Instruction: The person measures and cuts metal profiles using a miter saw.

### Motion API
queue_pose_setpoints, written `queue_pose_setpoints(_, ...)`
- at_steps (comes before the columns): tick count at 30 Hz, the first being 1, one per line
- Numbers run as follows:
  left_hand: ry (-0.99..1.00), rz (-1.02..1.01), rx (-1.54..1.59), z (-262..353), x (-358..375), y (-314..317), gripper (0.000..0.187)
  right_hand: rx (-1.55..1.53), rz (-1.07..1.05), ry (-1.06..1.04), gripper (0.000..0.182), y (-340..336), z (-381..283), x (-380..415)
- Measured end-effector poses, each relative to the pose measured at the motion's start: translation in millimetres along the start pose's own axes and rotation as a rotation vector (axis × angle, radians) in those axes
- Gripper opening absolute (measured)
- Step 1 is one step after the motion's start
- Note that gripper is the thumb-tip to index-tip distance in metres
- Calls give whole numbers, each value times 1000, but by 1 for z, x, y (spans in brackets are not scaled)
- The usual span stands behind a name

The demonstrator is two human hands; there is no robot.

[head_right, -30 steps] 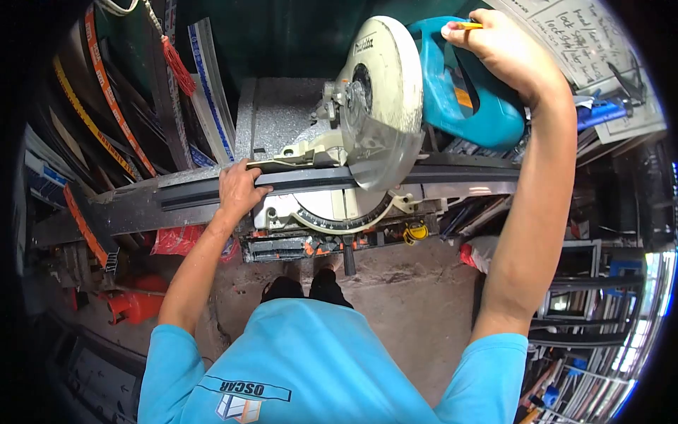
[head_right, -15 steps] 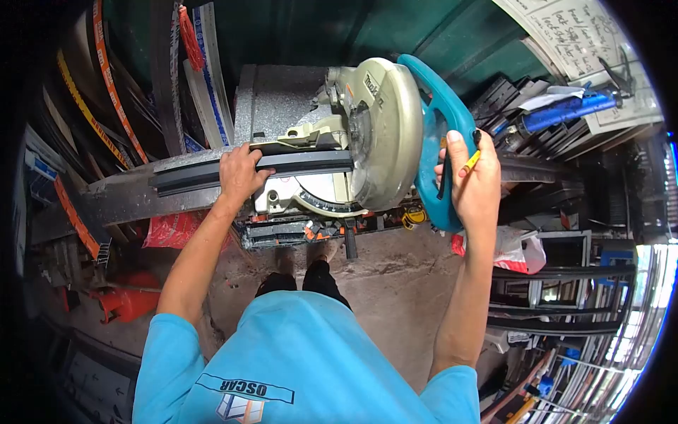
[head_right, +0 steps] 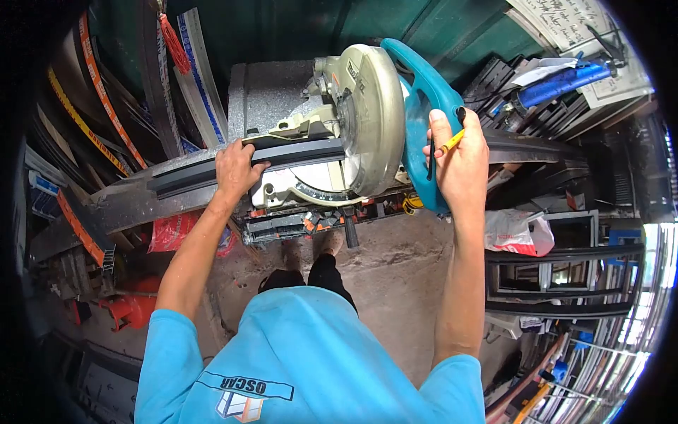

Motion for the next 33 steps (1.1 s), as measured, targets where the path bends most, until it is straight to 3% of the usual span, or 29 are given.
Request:
queue_pose_setpoints(26,31,12,-9,2,-1,-1,43,-4,3,-46,33,-1,10,4)
queue_pose_setpoints(30,41,40,6,4,2,-4,42,-27,15,-14,53,-6,9,2)
queue_pose_setpoints(33,30,27,-7,3,0,-5,41,-276,-88,289,65,3,36,-6)
Point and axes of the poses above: each hand's wrist, its own x-axis away from the middle knuckle, its own y-axis out of the palm, z = x × y, the point moved 10 cm from there along -x, towards the middle knuckle
